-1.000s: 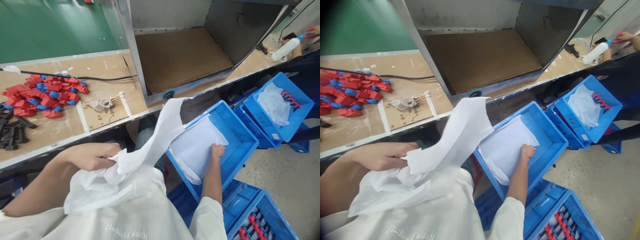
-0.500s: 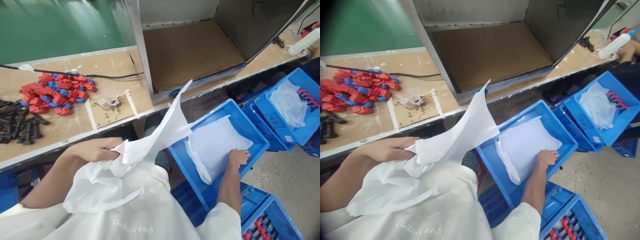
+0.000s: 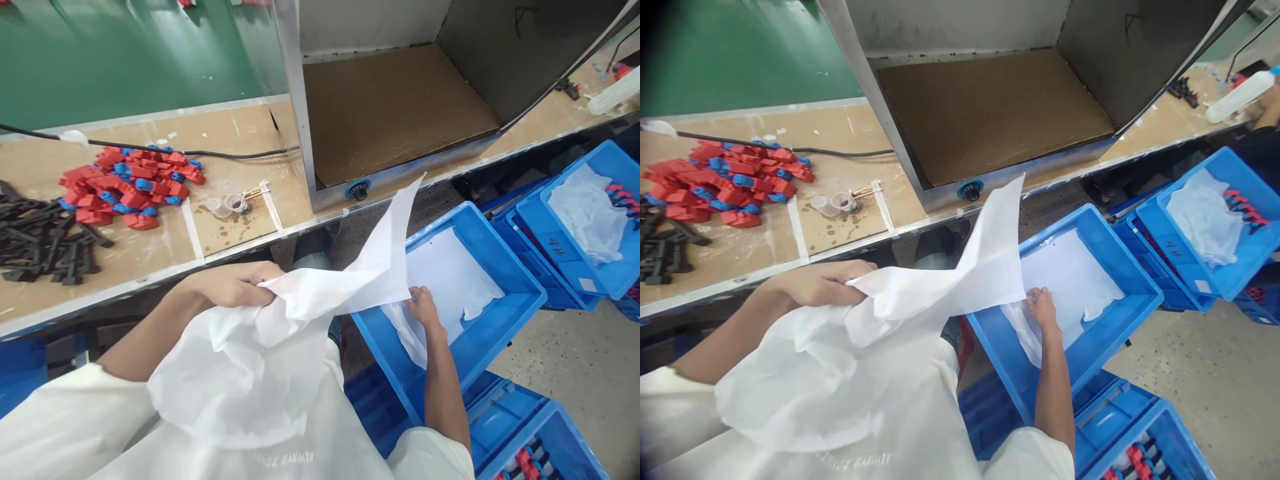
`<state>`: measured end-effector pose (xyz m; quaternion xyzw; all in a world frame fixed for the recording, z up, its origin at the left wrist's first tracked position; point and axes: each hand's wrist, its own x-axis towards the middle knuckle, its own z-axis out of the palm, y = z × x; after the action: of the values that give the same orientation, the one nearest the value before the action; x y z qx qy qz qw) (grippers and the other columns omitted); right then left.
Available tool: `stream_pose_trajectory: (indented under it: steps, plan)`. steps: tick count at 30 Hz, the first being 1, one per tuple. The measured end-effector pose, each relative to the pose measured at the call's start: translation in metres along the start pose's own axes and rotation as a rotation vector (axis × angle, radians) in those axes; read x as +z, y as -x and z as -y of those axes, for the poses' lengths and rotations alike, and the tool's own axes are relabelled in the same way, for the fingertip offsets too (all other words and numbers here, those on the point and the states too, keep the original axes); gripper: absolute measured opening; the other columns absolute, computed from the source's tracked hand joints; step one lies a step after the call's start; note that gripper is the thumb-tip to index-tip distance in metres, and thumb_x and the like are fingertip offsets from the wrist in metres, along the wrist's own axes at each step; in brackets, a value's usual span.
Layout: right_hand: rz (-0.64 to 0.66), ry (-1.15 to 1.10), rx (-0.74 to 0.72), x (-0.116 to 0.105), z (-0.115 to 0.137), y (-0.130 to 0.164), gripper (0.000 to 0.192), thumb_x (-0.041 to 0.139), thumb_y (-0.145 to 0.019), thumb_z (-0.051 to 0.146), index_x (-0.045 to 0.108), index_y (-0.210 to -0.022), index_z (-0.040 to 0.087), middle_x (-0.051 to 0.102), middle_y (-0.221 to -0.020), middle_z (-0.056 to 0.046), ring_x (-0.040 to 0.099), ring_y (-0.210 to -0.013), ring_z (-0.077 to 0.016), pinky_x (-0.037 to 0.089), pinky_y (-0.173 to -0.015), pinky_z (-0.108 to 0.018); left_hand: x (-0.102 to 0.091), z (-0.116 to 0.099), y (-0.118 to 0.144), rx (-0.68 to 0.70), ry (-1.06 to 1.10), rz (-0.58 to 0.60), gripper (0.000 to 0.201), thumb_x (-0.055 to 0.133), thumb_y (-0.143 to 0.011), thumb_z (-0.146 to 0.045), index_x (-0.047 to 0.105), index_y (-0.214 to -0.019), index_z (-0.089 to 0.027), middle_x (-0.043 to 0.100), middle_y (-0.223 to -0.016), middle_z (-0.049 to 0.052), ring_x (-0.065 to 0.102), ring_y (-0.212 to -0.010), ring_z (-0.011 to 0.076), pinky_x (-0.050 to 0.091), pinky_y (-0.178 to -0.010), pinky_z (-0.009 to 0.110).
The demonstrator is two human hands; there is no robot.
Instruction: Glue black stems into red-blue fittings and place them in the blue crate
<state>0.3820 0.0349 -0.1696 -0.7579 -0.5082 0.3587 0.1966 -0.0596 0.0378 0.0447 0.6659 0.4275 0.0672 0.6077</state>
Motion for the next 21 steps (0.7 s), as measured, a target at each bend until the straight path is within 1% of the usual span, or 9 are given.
stream_pose_trajectory:
  steps: [2, 3, 6, 8, 12, 15, 17, 19, 21]
  plan:
    - [-0.055, -0.115, 0.001, -0.015, 0.006, 0.005, 0.039, 0.071, -0.073, 0.054, 0.068, -0.093, 0.020, 0.061, -0.116, -0.012, 0.049, -0.121, -0.0300, 0.038, -0.108, -0.044, -0.002, -0.016, -0.017, 0.070, 0.168, 0.183, 0.019, 0.054, -0.069, -0.032, 0.060, -0.061, -0.015, 0.059, -0.059, -0.001, 0.049, -0.056, 0.0116, 0.042, -0.054, 0.018]
    - [-0.080, -0.181, -0.002, -0.021, 0.009, 0.009, 0.050, 0.065, -0.076, 0.064, 0.067, -0.101, 0.020, 0.060, -0.122, -0.013, 0.050, -0.123, -0.0306, 0.040, -0.107, -0.046, -0.002, -0.024, -0.025, 0.104, 0.241, 0.237, 0.013, 0.056, -0.067, -0.027, 0.060, -0.064, -0.015, 0.059, -0.061, -0.001, 0.049, -0.057, 0.0117, 0.042, -0.053, 0.019]
    - [-0.090, -0.439, -0.003, -0.027, 0.017, 0.029, 0.087, 0.024, -0.078, 0.090, 0.061, -0.118, 0.023, 0.058, -0.132, -0.014, 0.056, -0.123, -0.0289, 0.050, -0.099, -0.047, -0.002, -0.047, -0.046, 0.174, 0.373, 0.245, 0.008, 0.057, -0.062, -0.018, 0.060, -0.068, -0.015, 0.057, -0.064, 0.000, 0.048, -0.057, 0.0116, 0.039, -0.049, 0.019]
    - [-0.068, -0.596, 0.028, -0.015, 0.020, 0.047, 0.100, 0.012, -0.071, 0.098, 0.059, -0.120, 0.024, 0.060, -0.132, -0.014, 0.060, -0.120, -0.0277, 0.054, -0.095, -0.046, 0.000, -0.057, -0.056, 0.208, 0.425, 0.244, 0.009, 0.056, -0.061, -0.015, 0.060, -0.069, -0.015, 0.054, -0.062, -0.001, 0.047, -0.056, 0.0108, 0.037, -0.048, 0.018]
    - [-0.067, -0.683, 0.158, 0.032, 0.017, 0.074, 0.087, 0.046, -0.065, 0.096, 0.062, -0.108, 0.022, 0.067, -0.114, -0.016, 0.068, -0.104, -0.0290, 0.059, -0.087, -0.047, 0.005, -0.066, -0.066, 0.244, 0.464, 0.225, 0.007, 0.056, -0.058, -0.012, 0.059, -0.064, -0.015, 0.049, -0.057, -0.003, 0.044, -0.052, 0.0093, 0.036, -0.046, 0.018]
    - [-0.131, -0.636, 0.224, 0.052, 0.009, 0.078, 0.077, 0.048, -0.072, 0.089, 0.062, -0.103, 0.020, 0.069, -0.101, -0.016, 0.070, -0.098, -0.0277, 0.060, -0.083, -0.045, 0.008, -0.067, -0.066, 0.220, 0.509, 0.185, 0.003, 0.057, -0.057, -0.012, 0.056, -0.059, -0.015, 0.046, -0.053, -0.004, 0.041, -0.047, 0.0079, 0.035, -0.044, 0.019]
    - [-0.206, -0.557, 0.238, 0.046, 0.001, 0.074, 0.073, 0.049, -0.073, 0.084, 0.062, -0.103, 0.019, 0.069, -0.099, -0.015, 0.069, -0.099, -0.0271, 0.059, -0.084, -0.043, 0.008, -0.065, -0.063, 0.206, 0.535, 0.136, 0.003, 0.057, -0.057, -0.013, 0.057, -0.059, -0.015, 0.048, -0.052, -0.004, 0.043, -0.046, 0.0081, 0.034, -0.043, 0.019]
    - [-0.275, -0.442, 0.230, 0.030, -0.009, 0.069, 0.066, 0.056, -0.071, 0.077, 0.063, -0.099, 0.018, 0.070, -0.098, -0.014, 0.067, -0.101, -0.0281, 0.057, -0.085, -0.042, 0.006, -0.060, -0.061, 0.208, 0.555, 0.054, 0.002, 0.058, -0.058, -0.013, 0.057, -0.058, -0.015, 0.048, -0.052, -0.003, 0.044, -0.046, 0.0087, 0.033, -0.043, 0.019]
    - [-0.280, -0.313, 0.206, 0.013, -0.018, 0.067, 0.053, 0.062, -0.069, 0.068, 0.065, -0.086, 0.018, 0.070, -0.089, -0.013, 0.066, -0.098, -0.0302, 0.054, -0.087, -0.043, 0.001, -0.055, -0.061, 0.222, 0.572, -0.054, 0.005, 0.059, -0.057, -0.013, 0.055, -0.056, -0.016, 0.048, -0.050, -0.003, 0.046, -0.046, 0.0098, 0.034, -0.043, 0.020]
